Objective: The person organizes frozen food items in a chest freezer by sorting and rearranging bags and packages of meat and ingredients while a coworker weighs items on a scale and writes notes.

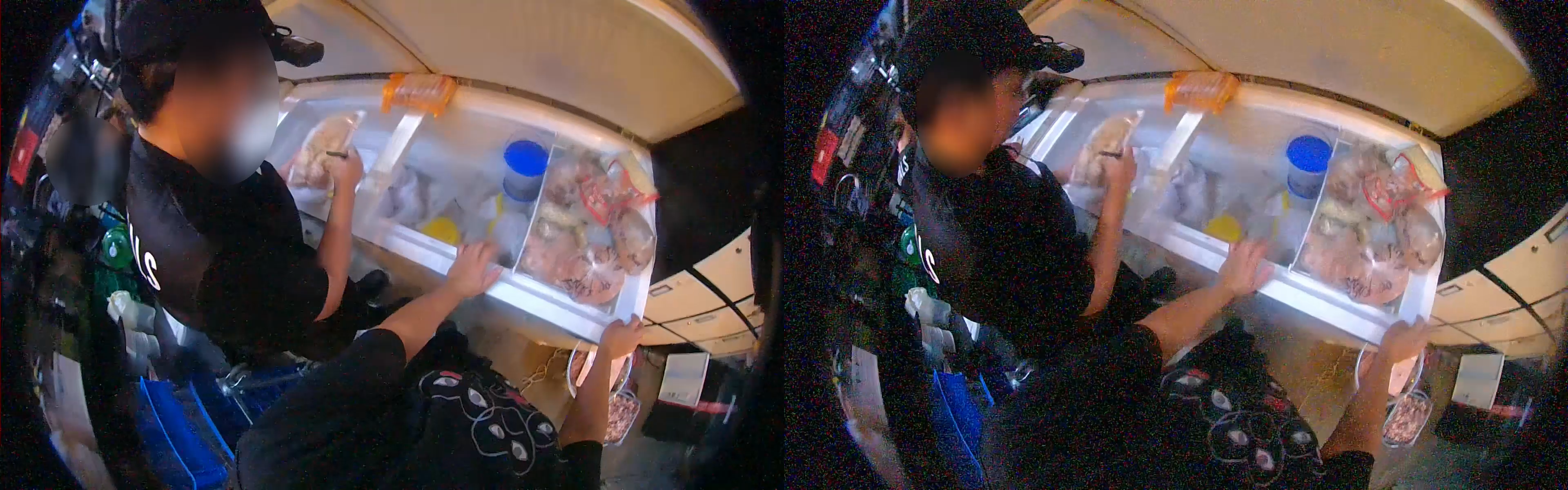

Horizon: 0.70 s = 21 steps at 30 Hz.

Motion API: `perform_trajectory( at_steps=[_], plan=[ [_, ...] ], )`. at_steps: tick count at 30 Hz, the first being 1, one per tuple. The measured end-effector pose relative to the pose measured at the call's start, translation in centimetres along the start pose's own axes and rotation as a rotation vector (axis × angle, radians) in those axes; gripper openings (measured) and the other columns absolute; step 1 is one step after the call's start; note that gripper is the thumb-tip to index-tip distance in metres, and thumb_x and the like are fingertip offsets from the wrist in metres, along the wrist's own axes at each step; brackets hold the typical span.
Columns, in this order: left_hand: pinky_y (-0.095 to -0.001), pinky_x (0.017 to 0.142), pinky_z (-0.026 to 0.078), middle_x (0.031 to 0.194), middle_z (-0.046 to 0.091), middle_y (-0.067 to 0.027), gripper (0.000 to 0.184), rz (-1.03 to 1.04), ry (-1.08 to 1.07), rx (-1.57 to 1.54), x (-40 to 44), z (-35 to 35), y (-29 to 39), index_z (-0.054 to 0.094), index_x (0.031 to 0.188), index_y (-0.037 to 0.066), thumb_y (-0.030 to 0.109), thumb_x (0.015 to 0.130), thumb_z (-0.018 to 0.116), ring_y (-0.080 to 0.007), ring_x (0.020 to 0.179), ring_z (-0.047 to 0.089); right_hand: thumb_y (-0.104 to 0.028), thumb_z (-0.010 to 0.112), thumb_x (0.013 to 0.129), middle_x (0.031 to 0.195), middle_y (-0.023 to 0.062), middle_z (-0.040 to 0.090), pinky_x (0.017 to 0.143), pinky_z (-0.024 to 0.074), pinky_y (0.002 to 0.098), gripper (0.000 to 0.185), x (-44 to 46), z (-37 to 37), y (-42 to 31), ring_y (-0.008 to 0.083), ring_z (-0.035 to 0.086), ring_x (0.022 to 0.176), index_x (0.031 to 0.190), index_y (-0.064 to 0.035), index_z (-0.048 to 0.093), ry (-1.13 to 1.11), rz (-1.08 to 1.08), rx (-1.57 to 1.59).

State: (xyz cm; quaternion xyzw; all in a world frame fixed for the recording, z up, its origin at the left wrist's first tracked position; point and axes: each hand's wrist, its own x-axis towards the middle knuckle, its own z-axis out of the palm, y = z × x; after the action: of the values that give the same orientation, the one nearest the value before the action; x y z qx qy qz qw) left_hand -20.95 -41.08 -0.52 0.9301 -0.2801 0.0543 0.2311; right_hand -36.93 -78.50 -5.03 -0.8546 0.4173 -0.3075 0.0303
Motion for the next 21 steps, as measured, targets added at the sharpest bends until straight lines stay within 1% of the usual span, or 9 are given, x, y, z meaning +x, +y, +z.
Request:
perform_trajectory(
  at_steps=[1,2,4,5,7,10,13,16,21],
  plan=[
    [-0.0502,0.101,0.027,0.121,0.049,-0.0181,0.051,-0.036,-0.047,0.006,0.3,0.2,0.3,0.047,0.123,0.007,0.034,0.082,0.058,-0.0337,0.116,0.043,-0.013,0.055,0.072,0.109,0.0165,0.055,0.078,0.0463,0.0477,0.034,0.1,0.5,0.2,0.0372,0.055,0.094,0.105,-0.0061,0.058,-0.011,-0.011,0.039],
    [-0.0496,0.101,0.028,0.12,0.049,-0.0176,0.05,-0.021,-0.053,-0.001,0.2,0.4,0.5,0.048,0.122,0.006,0.034,0.082,0.058,-0.0333,0.116,0.044,-0.013,0.055,0.072,0.108,0.0166,0.056,0.078,0.0464,0.0477,0.034,0.3,0.5,1.2,0.0373,0.055,0.095,0.104,-0.0054,0.058,-0.02,-0.02,0.064],
    [-0.0483,0.1,0.028,0.117,0.05,-0.0167,0.049,0.016,-0.042,-0.02,0.3,0.2,0.3,0.049,0.121,0.005,0.033,0.082,0.059,-0.0325,0.115,0.044,-0.013,0.055,0.071,0.106,0.0179,0.056,0.078,0.0468,0.0474,0.034,0.7,-1.6,-0.8,0.0378,0.055,0.095,0.104,-0.004,0.058,-0.057,0.045,-0.058],
    [-0.0478,0.099,0.029,0.116,0.051,-0.0161,0.047,0.057,-0.011,-0.023,0.2,0.5,0.2,0.051,0.119,0.005,0.032,0.082,0.059,-0.0323,0.113,0.045,-0.013,0.056,0.071,0.107,0.0182,0.056,0.078,0.0474,0.0469,0.034,0.6,-1.0,-0.3,0.0375,0.055,0.096,0.104,-0.0052,0.059,0.007,0.008,-0.06],
    [-0.0469,0.097,0.03,0.113,0.052,-0.0148,0.043,0.13,0.061,-0.017,0.2,0.8,-0.4,0.053,0.115,0.005,0.031,0.082,0.059,-0.0317,0.11,0.046,-0.013,0.057,0.07,0.108,0.0183,0.056,0.078,0.0474,0.0469,0.033,0.4,-0.8,-0.3,0.0372,0.055,0.096,0.103,-0.0061,0.06,0.03,0.026,-0.048],
    [-0.0467,0.094,0.032,0.111,0.052,-0.0141,0.037,0.126,0.01,0.044,0.3,0.9,-0.3,0.054,0.111,0.006,0.03,0.083,0.058,-0.0314,0.104,0.048,-0.012,0.058,0.07,0.108,0.0179,0.057,0.077,0.0471,0.0471,0.033,0.7,-1.2,-0.8,0.0374,0.056,0.095,0.102,-0.0072,0.06,0.026,0.051,-0.051],
    [-0.0463,0.092,0.033,0.111,0.053,-0.0139,0.034,0.133,-0.022,0.072,0.2,0.9,-0.5,0.054,0.108,0.006,0.029,0.083,0.057,-0.0311,0.103,0.048,-0.011,0.058,0.07,0.107,0.0176,0.057,0.077,0.0468,0.0476,0.032,0.5,-1.3,-0.9,0.0377,0.056,0.093,0.102,-0.0071,0.06,0.025,0.033,-0.045],
    [-0.0461,0.092,0.033,0.113,0.053,-0.0134,0.033,0.162,0.008,0.086,0.0,0.7,-0.4,0.054,0.108,0.006,0.029,0.084,0.056,-0.0303,0.103,0.049,-0.011,0.058,0.07,0.108,0.0173,0.057,0.077,0.0464,0.0481,0.032,0.4,-1.4,-0.9,0.0377,0.056,0.093,0.102,-0.0074,0.06,0.02,0.013,-0.024],
    [-0.0456,0.092,0.033,0.115,0.053,-0.0125,0.031,0.15,0.037,0.114,0.1,0.7,-0.3,0.055,0.107,0.008,0.029,0.084,0.056,-0.0287,0.104,0.049,-0.01,0.058,0.069,0.105,0.0173,0.057,0.077,0.0457,0.0483,0.032,0.4,-0.1,0.3,0.0377,0.056,0.092,0.101,-0.0073,0.06,0.062,-0.027,-0.045]
  ],
)
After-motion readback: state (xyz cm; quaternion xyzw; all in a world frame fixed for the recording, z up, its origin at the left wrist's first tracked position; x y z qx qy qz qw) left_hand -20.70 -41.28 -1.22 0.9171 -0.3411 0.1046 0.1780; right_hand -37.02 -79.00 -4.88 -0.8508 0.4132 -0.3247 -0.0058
